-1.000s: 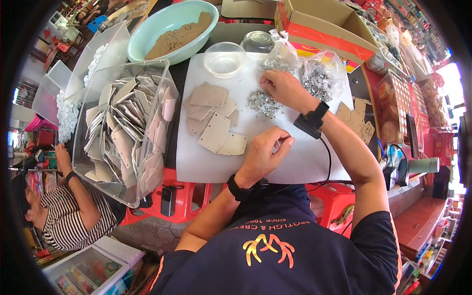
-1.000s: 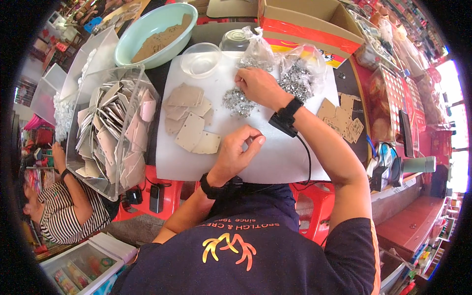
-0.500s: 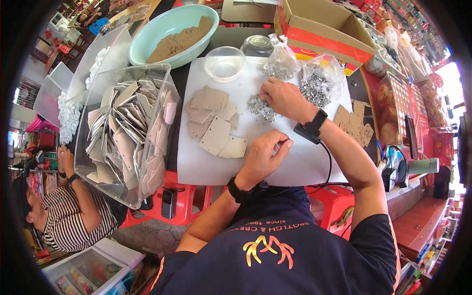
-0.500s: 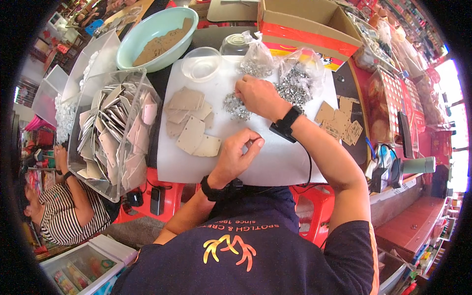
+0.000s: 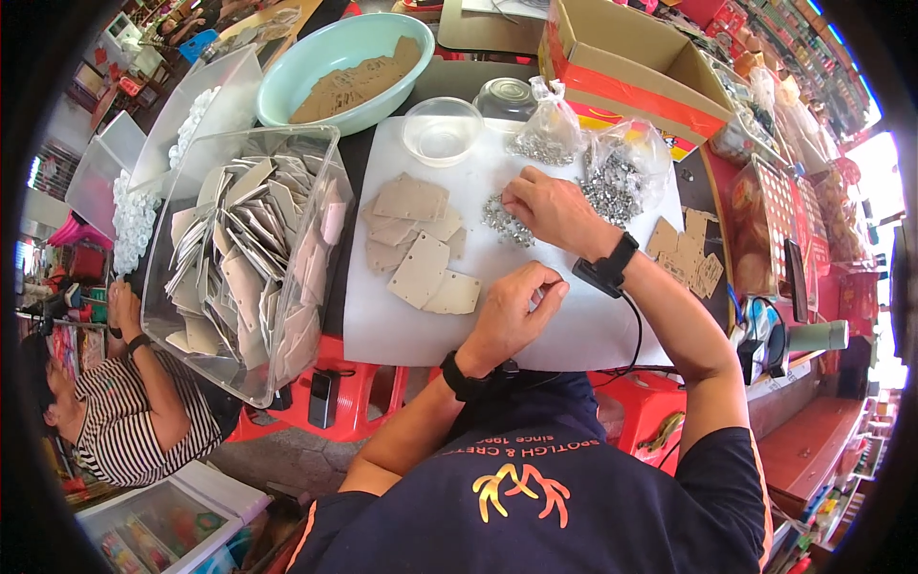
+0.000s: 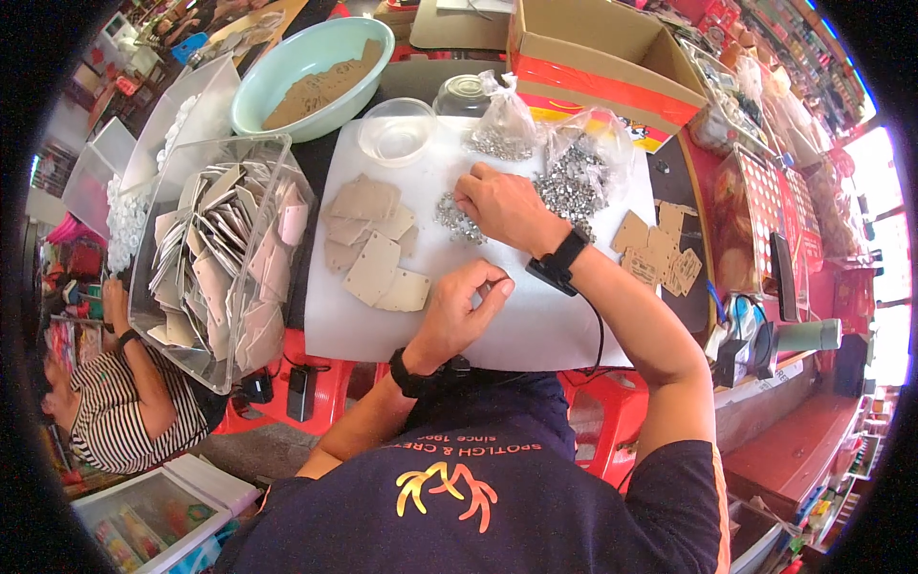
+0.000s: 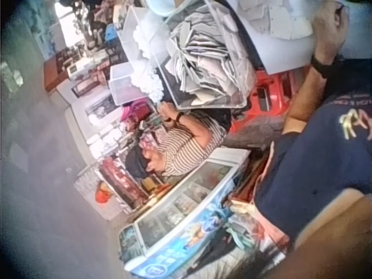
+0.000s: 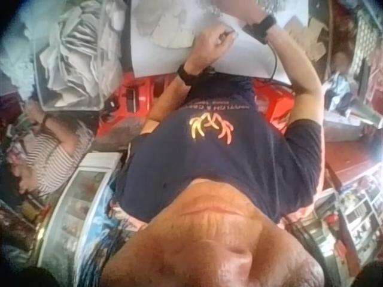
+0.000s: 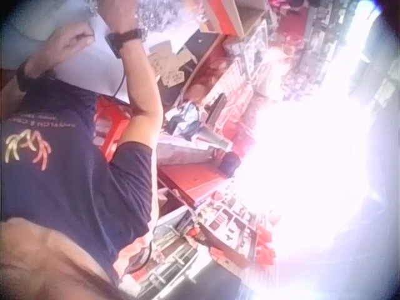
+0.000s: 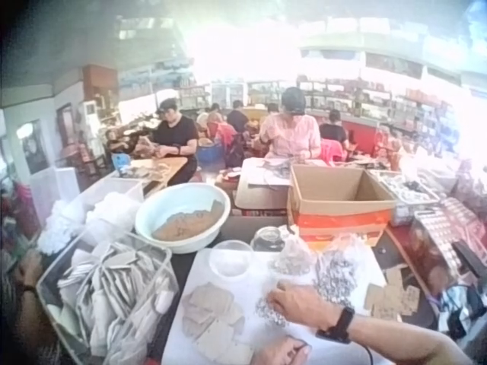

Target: Manually assembling small metal components and attaching labels to backing material.

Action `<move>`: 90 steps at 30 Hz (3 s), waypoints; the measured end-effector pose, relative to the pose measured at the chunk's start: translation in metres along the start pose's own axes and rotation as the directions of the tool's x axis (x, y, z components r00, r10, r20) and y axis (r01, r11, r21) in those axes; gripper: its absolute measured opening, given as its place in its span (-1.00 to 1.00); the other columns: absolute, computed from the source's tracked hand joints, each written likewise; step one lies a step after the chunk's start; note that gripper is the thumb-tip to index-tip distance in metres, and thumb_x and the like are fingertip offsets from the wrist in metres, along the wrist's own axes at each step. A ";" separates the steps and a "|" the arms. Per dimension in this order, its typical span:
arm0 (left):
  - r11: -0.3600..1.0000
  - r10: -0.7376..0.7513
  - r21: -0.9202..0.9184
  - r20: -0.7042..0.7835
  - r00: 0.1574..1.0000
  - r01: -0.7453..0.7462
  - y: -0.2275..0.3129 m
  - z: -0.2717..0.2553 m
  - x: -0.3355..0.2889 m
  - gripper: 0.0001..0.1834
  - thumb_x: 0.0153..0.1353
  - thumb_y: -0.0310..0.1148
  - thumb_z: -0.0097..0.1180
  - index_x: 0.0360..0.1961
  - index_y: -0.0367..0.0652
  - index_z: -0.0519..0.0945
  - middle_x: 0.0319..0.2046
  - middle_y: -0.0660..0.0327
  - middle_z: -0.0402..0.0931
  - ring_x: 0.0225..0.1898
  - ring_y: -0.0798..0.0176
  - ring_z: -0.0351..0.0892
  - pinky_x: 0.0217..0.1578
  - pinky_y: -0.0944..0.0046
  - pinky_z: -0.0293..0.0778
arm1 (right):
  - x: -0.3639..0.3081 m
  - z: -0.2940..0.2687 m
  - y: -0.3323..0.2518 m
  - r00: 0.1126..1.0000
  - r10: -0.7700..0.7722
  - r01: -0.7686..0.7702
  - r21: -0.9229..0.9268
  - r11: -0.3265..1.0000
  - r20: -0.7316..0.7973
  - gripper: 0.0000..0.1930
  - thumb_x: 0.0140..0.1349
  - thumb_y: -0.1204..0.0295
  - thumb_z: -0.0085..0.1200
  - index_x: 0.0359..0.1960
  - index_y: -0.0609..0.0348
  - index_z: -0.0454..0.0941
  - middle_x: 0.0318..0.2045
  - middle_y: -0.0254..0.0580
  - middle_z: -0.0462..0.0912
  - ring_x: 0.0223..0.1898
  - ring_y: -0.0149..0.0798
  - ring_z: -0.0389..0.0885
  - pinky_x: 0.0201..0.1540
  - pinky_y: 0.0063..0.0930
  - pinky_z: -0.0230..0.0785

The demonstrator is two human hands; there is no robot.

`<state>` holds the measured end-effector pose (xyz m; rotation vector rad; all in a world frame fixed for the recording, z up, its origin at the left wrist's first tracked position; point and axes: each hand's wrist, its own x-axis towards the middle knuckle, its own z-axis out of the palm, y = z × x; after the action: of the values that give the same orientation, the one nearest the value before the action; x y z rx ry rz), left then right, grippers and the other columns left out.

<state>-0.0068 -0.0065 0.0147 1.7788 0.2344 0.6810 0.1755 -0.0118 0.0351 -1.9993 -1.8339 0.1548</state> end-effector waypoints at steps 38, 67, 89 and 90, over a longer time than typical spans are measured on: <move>0.518 0.270 -0.851 0.071 0.960 -0.083 0.141 -0.060 -0.035 -0.90 0.18 -0.61 0.08 -0.47 -0.32 0.57 -0.51 0.10 0.55 -0.44 0.19 0.52 -0.39 0.29 0.44 | -0.065 -0.044 0.000 0.953 0.268 -0.219 0.292 0.931 -0.139 -0.85 0.27 0.43 0.13 -0.24 0.22 0.66 -0.34 -0.05 0.62 -0.34 -0.11 0.63 -0.22 -0.34 0.48; 0.342 0.773 -0.936 0.233 0.590 -0.079 0.174 -0.066 -0.027 -0.85 0.25 -0.49 -0.10 -0.37 -0.27 0.52 -0.62 0.08 0.34 -0.69 0.11 0.27 -0.68 0.21 0.18 | -0.061 -0.017 -0.011 0.977 0.162 -0.126 0.238 0.963 -0.136 -0.84 0.27 0.45 0.10 -0.18 0.19 0.65 -0.26 -0.04 0.62 -0.27 0.01 0.63 -0.16 -0.26 0.49; 0.996 0.089 -0.055 0.279 0.956 -0.077 -0.001 -0.034 -0.013 -0.88 0.30 -0.48 0.14 -0.19 -0.29 0.61 -0.32 0.19 0.62 -0.23 0.28 0.60 -0.11 0.29 0.49 | -0.064 -0.002 -0.033 0.997 -0.022 0.018 -0.042 0.999 -0.079 -0.71 0.20 0.53 0.09 -0.04 0.03 0.64 -0.06 -0.13 0.55 -0.23 -0.01 0.66 -0.23 -0.22 0.53; 0.996 0.038 -0.092 0.290 0.956 -0.012 -0.002 -0.033 -0.013 -0.88 0.30 -0.47 0.15 -0.19 -0.29 0.61 -0.32 0.20 0.62 -0.22 0.29 0.61 -0.11 0.30 0.49 | -0.066 -0.003 -0.034 0.996 -0.019 0.015 -0.049 0.999 -0.084 -0.71 0.20 0.53 0.09 -0.04 0.03 0.64 -0.06 -0.13 0.55 -0.23 -0.01 0.66 -0.23 -0.22 0.53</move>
<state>-0.0352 0.0147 0.0145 1.7725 -0.0193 0.4310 0.1373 -0.0748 0.0373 -1.9905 -1.8177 0.0213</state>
